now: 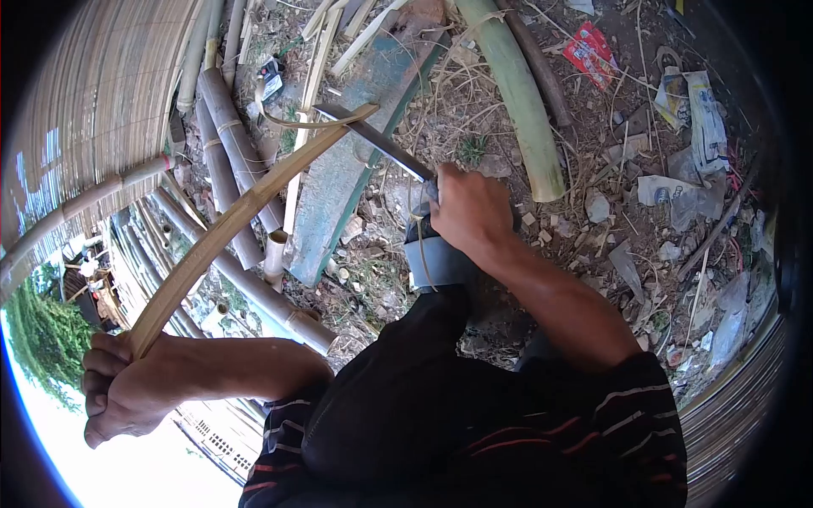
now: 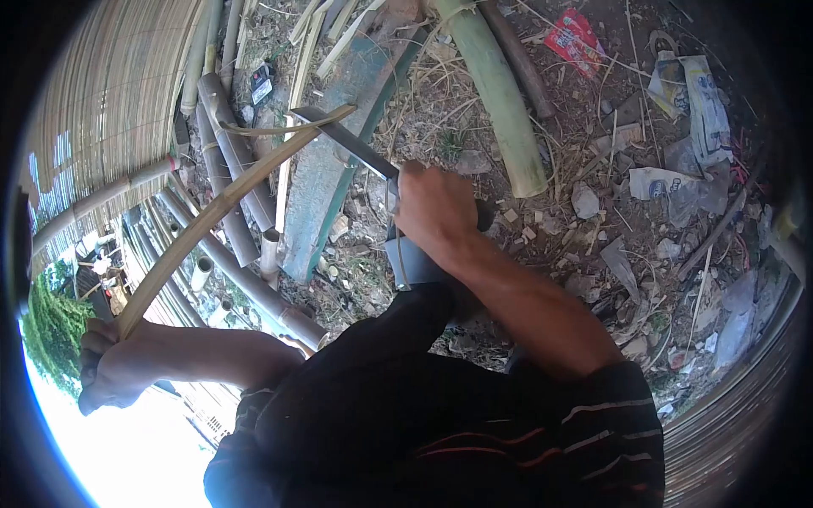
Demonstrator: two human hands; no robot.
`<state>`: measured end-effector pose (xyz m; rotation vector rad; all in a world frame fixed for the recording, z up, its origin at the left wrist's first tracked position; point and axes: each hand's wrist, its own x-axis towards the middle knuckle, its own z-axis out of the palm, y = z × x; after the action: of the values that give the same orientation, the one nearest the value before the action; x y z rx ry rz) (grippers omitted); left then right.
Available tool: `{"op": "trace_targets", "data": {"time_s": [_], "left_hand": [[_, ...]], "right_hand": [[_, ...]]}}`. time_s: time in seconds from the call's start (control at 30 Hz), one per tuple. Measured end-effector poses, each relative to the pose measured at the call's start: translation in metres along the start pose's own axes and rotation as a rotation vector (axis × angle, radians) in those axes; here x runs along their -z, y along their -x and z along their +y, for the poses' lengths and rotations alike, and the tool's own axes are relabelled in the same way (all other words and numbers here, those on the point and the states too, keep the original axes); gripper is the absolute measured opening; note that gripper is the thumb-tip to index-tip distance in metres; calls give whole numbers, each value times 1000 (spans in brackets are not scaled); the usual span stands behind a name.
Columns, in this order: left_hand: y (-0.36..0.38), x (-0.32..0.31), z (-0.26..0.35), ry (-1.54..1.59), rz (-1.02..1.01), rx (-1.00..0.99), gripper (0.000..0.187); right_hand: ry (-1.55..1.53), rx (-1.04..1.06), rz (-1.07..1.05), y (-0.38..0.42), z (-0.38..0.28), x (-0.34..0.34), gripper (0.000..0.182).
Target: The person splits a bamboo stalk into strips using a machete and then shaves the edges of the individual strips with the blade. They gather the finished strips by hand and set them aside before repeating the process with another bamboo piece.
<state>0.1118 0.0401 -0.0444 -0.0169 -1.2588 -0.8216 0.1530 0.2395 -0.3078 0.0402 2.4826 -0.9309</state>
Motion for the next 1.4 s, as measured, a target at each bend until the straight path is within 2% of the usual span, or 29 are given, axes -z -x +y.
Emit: {"op": "trace_targets", "data": {"time_s": [0.07, 0.13, 0.23, 0.3, 0.33, 0.4, 0.43, 0.53, 0.6, 0.73, 0.8, 0.93, 1.0, 1.03, 1.07, 1.13, 1.2, 1.23, 1.3, 1.33, 1.4], "left_hand": [[4, -2, 2, -18, 26, -17, 48], [4, 3, -1, -32, -67, -65, 48], [-3, 4, -10, -37, -87, -52, 48], [-2, 5, -15, -66, -99, -61, 47], [-2, 4, -16, -85, -79, -64, 47], [-4, 4, -18, -95, -62, -62, 47], [-7, 5, -20, -72, -71, -59, 47], [-5, 0, -19, -33, -42, -64, 47], [-4, 3, -14, -60, -89, -37, 48], [-2, 4, -12, -33, -65, -43, 48], [-3, 5, -11, -59, -101, -55, 48], [1, -2, -10, -37, -46, -31, 48], [1, -1, -8, -28, -44, -29, 48], [0, 0, -8, -13, -64, -22, 48], [0, 2, -6, 2, -73, -17, 49], [3, 3, 0, 1, -62, -7, 51], [7, 2, 4, 8, -47, -35, 53], [10, 5, 8, 65, -112, -41, 55], [6, 17, 15, 197, -281, 12, 58], [3, 26, 17, 300, -352, 32, 56], [16, 27, 33, 287, -352, 7, 55]], "right_hand": [[-52, 65, 19, -3, 13, 3, 33], [-53, 46, 5, -1, 4, -2, 31], [-134, -5, -45, 13, -16, 4, 34], [-178, 278, -51, 34, -33, 16, 26], [-182, 274, -67, 28, -26, 3, 26], [-195, 406, 185, -5, 5, -31, 27], [-32, 76, 35, -30, 22, -29, 25], [84, -38, 39, -34, 24, -17, 24], [35, -74, -25, -7, 6, -6, 25], [1, 40, -4, -20, 29, -12, 30], [-152, 123, 67, -16, 30, -25, 30], [-86, 87, 39, 9, -4, -2, 26], [-212, 384, -4, 20, -16, 12, 23], [-225, 425, 105, 7, 1, -6, 23], [-217, 429, 108, -13, 30, -20, 23], [94, -110, 14, -47, 74, -36, 24], [115, -40, 45, -39, 45, -7, 25], [134, -7, 43, -21, 28, 4, 26], [-35, 128, 82, 6, -8, 20, 25], [-176, 272, 59, 20, -24, 31, 24], [-379, 562, 57, 56, -55, 47, 26]]}}
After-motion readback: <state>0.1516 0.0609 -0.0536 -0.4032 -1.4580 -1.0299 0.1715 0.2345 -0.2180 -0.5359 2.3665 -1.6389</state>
